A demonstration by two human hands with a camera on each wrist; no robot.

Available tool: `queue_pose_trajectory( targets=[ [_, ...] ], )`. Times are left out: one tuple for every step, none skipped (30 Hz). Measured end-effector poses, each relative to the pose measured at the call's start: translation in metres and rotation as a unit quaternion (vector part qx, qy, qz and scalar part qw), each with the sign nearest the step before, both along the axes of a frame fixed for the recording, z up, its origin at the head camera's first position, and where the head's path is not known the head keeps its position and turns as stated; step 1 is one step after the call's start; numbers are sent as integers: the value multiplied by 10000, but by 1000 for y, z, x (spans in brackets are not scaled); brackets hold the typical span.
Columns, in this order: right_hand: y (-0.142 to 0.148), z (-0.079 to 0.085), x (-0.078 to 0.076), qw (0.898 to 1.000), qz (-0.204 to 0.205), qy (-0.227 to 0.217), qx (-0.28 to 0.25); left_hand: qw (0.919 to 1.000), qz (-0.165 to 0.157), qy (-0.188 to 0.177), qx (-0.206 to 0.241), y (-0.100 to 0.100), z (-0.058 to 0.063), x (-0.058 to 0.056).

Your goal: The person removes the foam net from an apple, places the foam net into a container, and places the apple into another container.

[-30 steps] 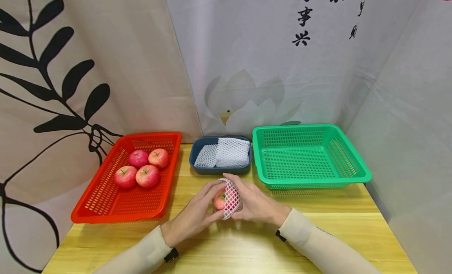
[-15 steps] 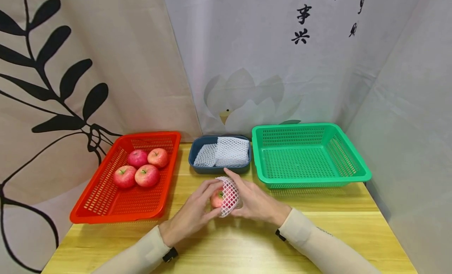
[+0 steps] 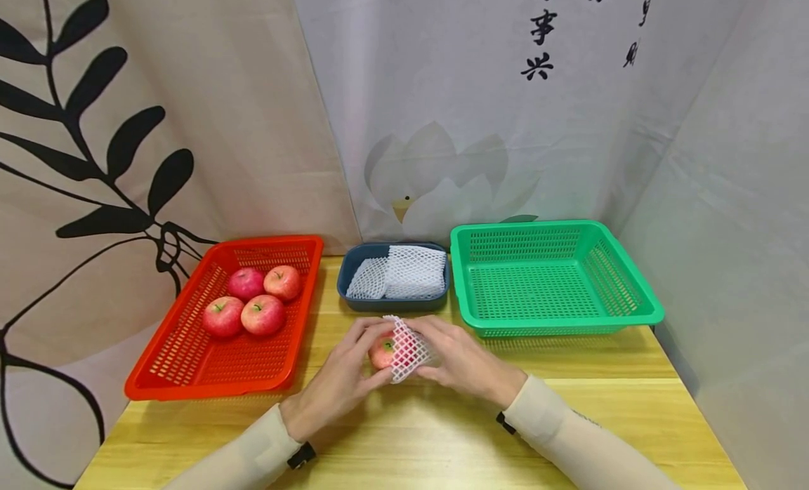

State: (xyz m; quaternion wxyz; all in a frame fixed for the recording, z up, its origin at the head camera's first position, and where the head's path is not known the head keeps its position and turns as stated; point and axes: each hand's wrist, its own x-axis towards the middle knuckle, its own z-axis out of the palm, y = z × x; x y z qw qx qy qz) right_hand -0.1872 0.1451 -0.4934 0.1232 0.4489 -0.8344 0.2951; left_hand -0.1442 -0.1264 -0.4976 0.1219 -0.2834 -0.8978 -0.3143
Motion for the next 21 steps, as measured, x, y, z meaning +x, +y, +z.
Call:
queue_pose_trajectory(
  targets=[
    [0,0,1,10000,-12,78,-1,10000,11,6,8,0,0,0],
    [1,1,1,9999,-20,146,-5,10000,29,4,16,0,0,0],
    [1,1,2,9998,-18,198,-14,10000,40,6,21,-1,0,1],
    [1,1,2,9997,-10,254,-31,10000,52,3,23,-1,0,1],
    [2,1,2,9995,22,303,-74,10000,64,11,21,-1,0,1],
    [2,1,1,9993,54,348,-120,10000,79,27,16,-1,1,1],
    [1,2,1,9991,76,395,-166,10000,84,37,22,-1,1,1],
    [1,3,1,9988,98,429,-213,10000,85,45,23,-1,1,1],
    [1,3,1,9986,113,457,-260,10000,81,56,18,-1,1,1],
    [1,3,1,9983,128,482,-306,9999,81,58,21,-1,1,2],
    [1,4,1,9981,151,481,-354,9999,82,63,24,-1,1,2],
    [1,4,0,9980,181,455,-406,9999,86,66,29,-1,1,2],
    [1,5,0,9979,207,417,-447,9999,85,60,45,-1,1,2],
    [1,5,0,9978,227,394,-480,9999,89,58,52,-1,1,2],
    [1,5,0,9977,240,381,-505,9999,97,58,59,-2,1,3],
    [1,5,0,9976,251,373,-525,9999,100,56,71,-2,1,3],
    [1,5,-1,9975,258,369,-537,9999,102,58,77,-2,1,3],
    [1,6,-1,9976,245,376,-530,9999,99,59,87,-2,1,3],
    [1,7,-1,9977,214,402,-511,9999,93,61,98,-2,1,3],
    [2,7,-1,9977,182,412,-498,9999,95,78,104,-2,1,3],
    [2,8,-1,9978,154,421,-482,9999,96,90,110,-2,2,3]
  ],
)
